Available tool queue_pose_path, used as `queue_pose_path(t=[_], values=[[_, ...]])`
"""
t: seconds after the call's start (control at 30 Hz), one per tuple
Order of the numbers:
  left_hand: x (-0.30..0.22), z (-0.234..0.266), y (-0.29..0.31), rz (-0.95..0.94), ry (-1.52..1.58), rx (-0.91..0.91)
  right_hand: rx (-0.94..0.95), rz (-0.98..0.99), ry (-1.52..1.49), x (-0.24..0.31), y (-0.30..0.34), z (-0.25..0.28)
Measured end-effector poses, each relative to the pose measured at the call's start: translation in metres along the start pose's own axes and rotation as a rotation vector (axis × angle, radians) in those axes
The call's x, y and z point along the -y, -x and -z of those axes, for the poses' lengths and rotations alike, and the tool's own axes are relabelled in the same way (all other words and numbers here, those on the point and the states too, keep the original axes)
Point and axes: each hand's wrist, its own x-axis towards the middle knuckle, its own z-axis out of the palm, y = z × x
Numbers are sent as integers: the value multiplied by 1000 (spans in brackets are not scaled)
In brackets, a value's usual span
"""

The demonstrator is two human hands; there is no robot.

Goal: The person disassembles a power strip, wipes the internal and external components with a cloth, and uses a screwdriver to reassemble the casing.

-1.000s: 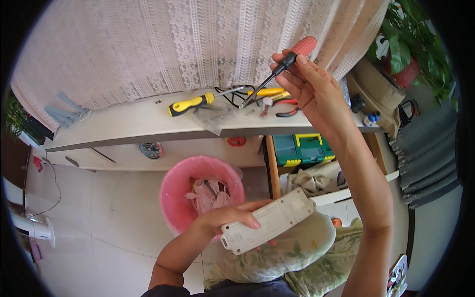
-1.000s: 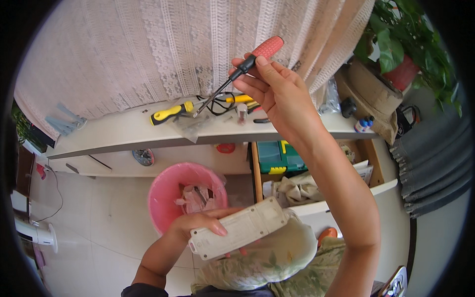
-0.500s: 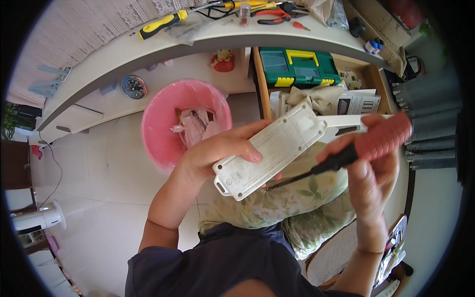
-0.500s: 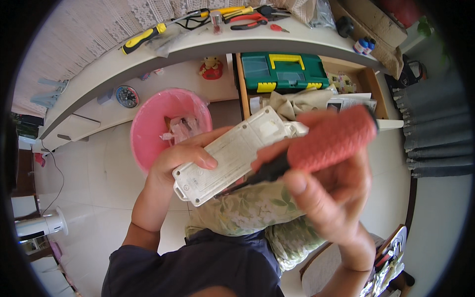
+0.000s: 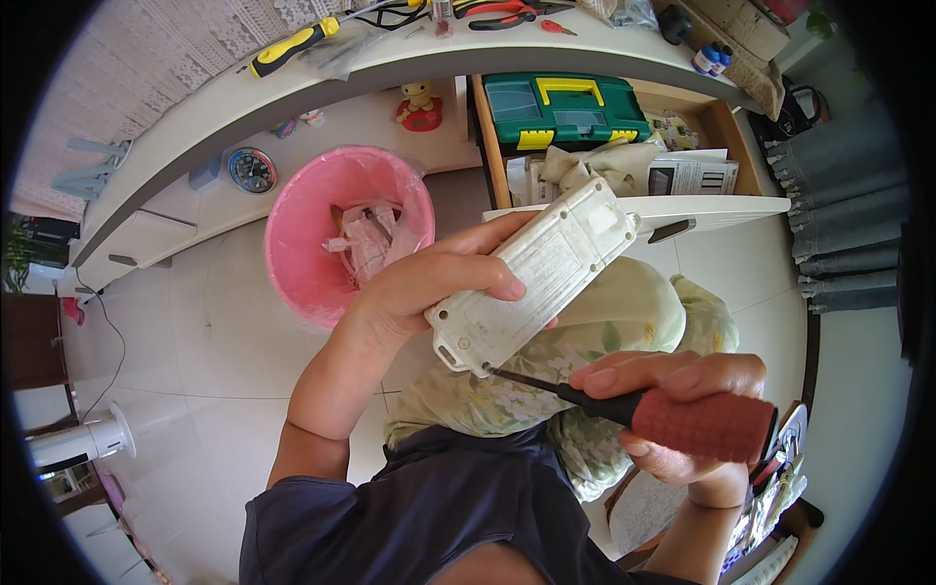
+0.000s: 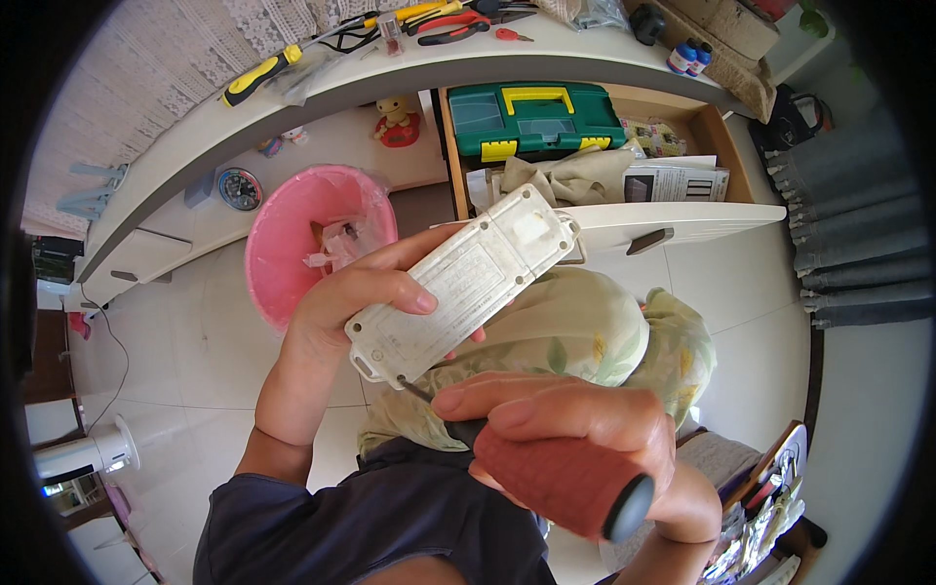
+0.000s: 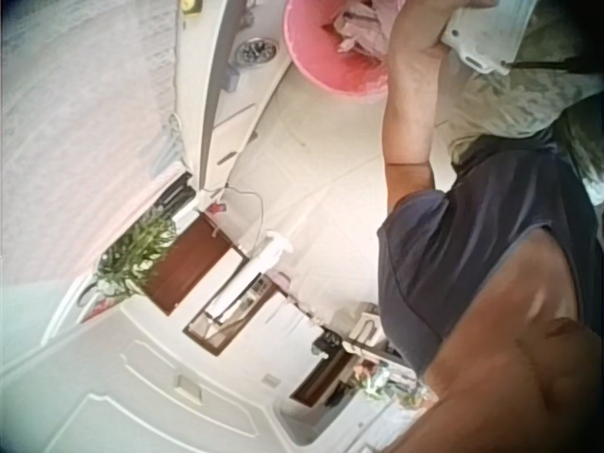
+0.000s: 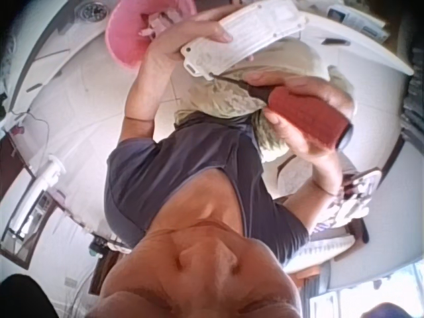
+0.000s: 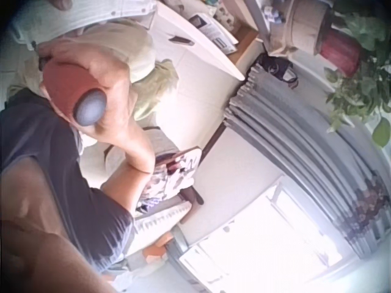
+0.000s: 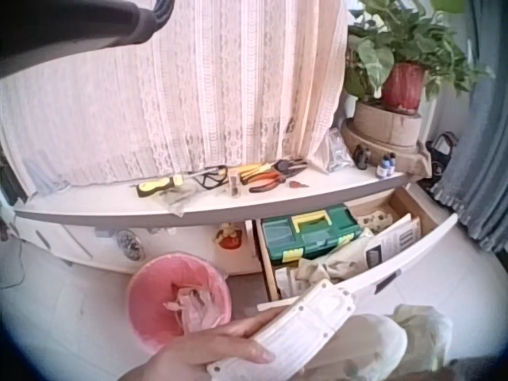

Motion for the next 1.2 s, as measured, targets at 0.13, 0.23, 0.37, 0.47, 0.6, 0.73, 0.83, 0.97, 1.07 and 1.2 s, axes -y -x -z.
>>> queue_pose_path(t=[0.13,0.23,0.37,0.47,0.6,0.73,0.83,0.97,1.07,1.2], values=[[-2,-1,-1,12,-22,23,63,-46,157,10,-1,1],[-2,-1,-1,2,-45,19,104,-48,329,16,-3,-2],[0,-4,-2,-16,-61,-6,189,-15,399,13,-8,1],[2,-4,-1,-26,-61,-10,197,4,503,16,-11,1],[5,-3,-2,-55,-100,-16,74,20,778,33,-10,-9],[11,-4,-2,-81,-186,-54,-120,110,925,37,6,-29],[12,-17,-1,-91,-249,-127,-142,137,1064,41,14,-32],[22,-27,-3,-120,-315,-149,-128,86,1383,51,32,-47],[35,-36,-11,-149,-312,-153,-122,75,1659,53,50,-51],[53,-38,-20,-147,-306,-156,-37,72,1844,55,67,-49]])
